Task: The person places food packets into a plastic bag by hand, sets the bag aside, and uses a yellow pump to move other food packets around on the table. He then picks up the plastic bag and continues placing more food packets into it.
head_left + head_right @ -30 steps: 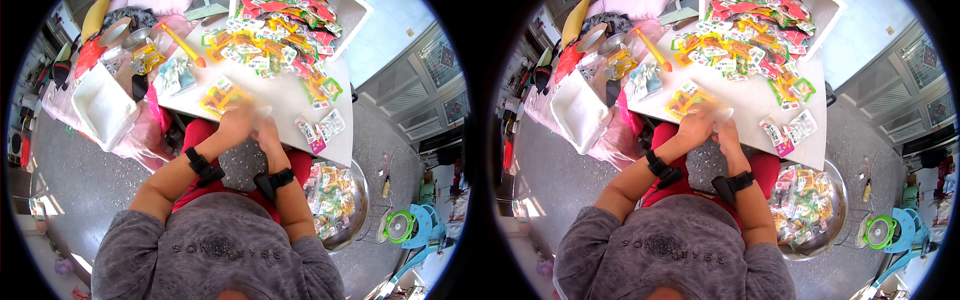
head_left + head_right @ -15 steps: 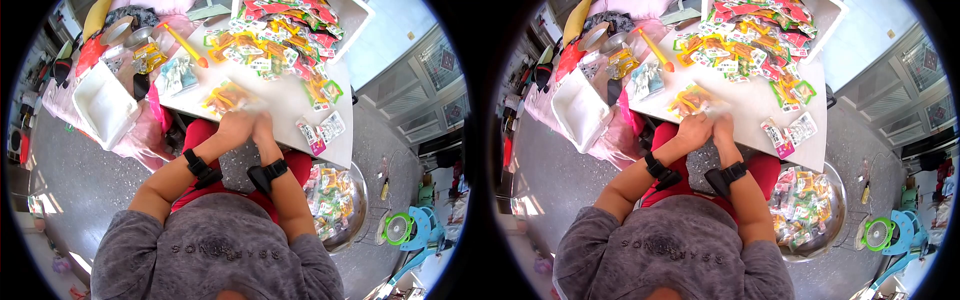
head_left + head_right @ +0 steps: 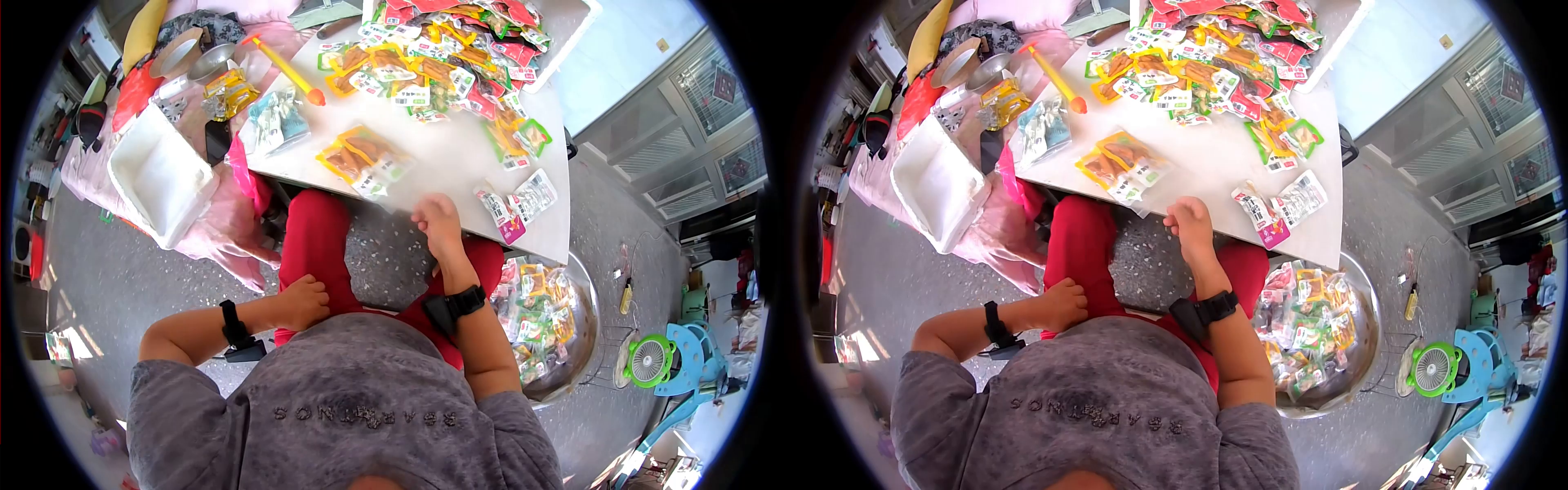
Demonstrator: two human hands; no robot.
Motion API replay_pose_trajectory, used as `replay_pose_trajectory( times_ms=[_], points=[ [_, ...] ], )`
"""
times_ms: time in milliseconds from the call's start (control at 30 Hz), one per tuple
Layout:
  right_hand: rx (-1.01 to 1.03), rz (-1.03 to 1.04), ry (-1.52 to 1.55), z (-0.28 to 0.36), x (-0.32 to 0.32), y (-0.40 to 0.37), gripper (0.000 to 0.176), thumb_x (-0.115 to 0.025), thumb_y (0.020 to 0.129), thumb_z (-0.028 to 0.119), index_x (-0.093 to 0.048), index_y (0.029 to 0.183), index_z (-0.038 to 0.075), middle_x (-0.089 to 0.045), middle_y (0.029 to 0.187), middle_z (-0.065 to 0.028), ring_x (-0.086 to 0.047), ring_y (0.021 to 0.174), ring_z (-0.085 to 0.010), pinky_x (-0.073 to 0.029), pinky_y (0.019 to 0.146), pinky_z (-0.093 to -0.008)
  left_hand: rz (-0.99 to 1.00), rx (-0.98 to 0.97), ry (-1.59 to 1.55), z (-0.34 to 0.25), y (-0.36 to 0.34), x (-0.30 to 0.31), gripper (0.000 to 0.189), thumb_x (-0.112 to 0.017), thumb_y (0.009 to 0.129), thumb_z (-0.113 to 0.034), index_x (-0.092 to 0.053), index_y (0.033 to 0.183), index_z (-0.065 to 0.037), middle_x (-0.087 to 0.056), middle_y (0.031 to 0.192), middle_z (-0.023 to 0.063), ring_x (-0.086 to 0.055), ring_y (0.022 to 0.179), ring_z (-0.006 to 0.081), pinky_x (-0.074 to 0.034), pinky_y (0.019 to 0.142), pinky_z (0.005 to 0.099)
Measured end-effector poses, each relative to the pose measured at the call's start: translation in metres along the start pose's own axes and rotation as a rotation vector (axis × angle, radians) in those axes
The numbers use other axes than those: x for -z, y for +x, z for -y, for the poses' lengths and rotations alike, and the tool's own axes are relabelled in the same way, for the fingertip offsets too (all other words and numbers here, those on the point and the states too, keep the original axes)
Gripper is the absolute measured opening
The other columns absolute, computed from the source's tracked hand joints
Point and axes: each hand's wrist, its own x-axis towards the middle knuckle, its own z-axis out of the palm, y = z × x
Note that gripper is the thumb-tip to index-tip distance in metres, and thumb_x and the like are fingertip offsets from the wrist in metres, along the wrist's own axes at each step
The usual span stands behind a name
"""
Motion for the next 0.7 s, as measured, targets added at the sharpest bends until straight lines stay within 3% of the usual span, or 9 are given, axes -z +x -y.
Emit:
replay_pose_trajectory(
  times_ms=[100, 200, 300, 400, 467, 600, 700],
  points=[
    [0.064, 0.005, -0.155, 0.01, -0.004, -0.001, 0.017, -0.048, 0.075, 0.009, -0.049, 0.09, 0.0, -0.055, 0.073, -0.0071, -0.054, 0.064, -0.0153, -0.041, 0.054, -0.0235, 0.103, 0.005, -0.024, -0.009, -0.014, 0.006, 0.011, -0.049, 0.065, -0.024, -0.052, 0.063, -0.014, -0.049, 0.067, 0.0005, -0.045, 0.07, 0.0172, -0.031, 0.067, 0.0309],
    [0.631, -0.017, -0.75, -0.015, 0.008, 0.03, 0.023, -0.049, 0.072, 0.005, -0.048, 0.094, 0.0, -0.055, 0.081, -0.0131, -0.054, 0.078, -0.0263, -0.043, 0.067, -0.0317, 0.051, -0.025, -0.034, -0.011, -0.014, 0.007, 0.011, -0.047, 0.066, -0.023, -0.052, 0.066, -0.013, -0.048, 0.069, -0.0001, -0.045, 0.072, 0.0171, -0.031, 0.068, 0.0304],
    [0.833, 0.031, -1.058, -0.012, 0.006, 0.043, 0.032, -0.049, 0.069, 0.004, -0.047, 0.101, 0.002, -0.05, 0.099, -0.018, -0.048, 0.094, -0.0331, -0.039, 0.078, -0.038, -0.055, -0.067, -0.011, -0.005, -0.007, -0.013, 0.012, -0.046, 0.068, -0.022, -0.052, 0.07, -0.012, -0.048, 0.071, -0.0004, -0.044, 0.076, 0.0172, -0.031, 0.069, 0.03],
    [0.687, -0.039, -1.293, -0.005, -0.009, 0.038, 0.041, -0.051, 0.066, 0.007, -0.045, 0.107, 0.004, -0.039, 0.114, -0.0196, -0.039, 0.106, -0.0324, -0.034, 0.084, -0.0414, -0.131, -0.082, 0.01, 0.001, 0.013, -0.031, 0.014, -0.045, 0.069, -0.021, -0.052, 0.074, -0.011, -0.049, 0.074, -0.0003, -0.045, 0.079, 0.0174, -0.032, 0.071, 0.03],
    [0.713, -0.008, -1.351, -0.003, -0.013, 0.036, 0.047, -0.056, 0.065, 0.012, -0.044, 0.11, 0.005, -0.034, 0.119, -0.0197, -0.033, 0.111, -0.0322, -0.031, 0.087, -0.0431, -0.192, -0.072, 0.031, 0.004, 0.028, -0.037, 0.014, -0.044, 0.07, -0.021, -0.053, 0.076, -0.011, -0.051, 0.077, 0.0003, -0.046, 0.081, 0.0178, -0.033, 0.072, 0.0298],
    [0.681, 0.111, -1.345, 0.01, -0.02, 0.02, 0.061, -0.067, 0.058, 0.023, -0.042, 0.111, 0.007, -0.029, 0.122, -0.0199, -0.025, 0.116, -0.0325, -0.025, 0.089, -0.0471, 0.083, 0.061, 0.056, 0.003, 0.035, -0.038, 0.015, -0.045, 0.071, -0.023, -0.052, 0.076, -0.011, -0.053, 0.076, 0.003, -0.05, 0.076, 0.02, -0.035, 0.07, 0.0311],
    [0.752, 0.163, -1.49, 0.01, -0.016, 0.011, 0.07, -0.067, 0.057, 0.029, -0.036, 0.116, 0.006, -0.027, 0.125, -0.0202, -0.026, 0.114, -0.0343, -0.026, 0.087, -0.0462, 0.268, 0.178, 0.026, -0.006, 0.022, -0.015, 0.014, -0.045, 0.071, -0.021, -0.054, 0.076, -0.011, -0.054, 0.07, 0.0039, -0.051, 0.068, 0.0215, -0.036, 0.068, 0.0303]
  ],
)
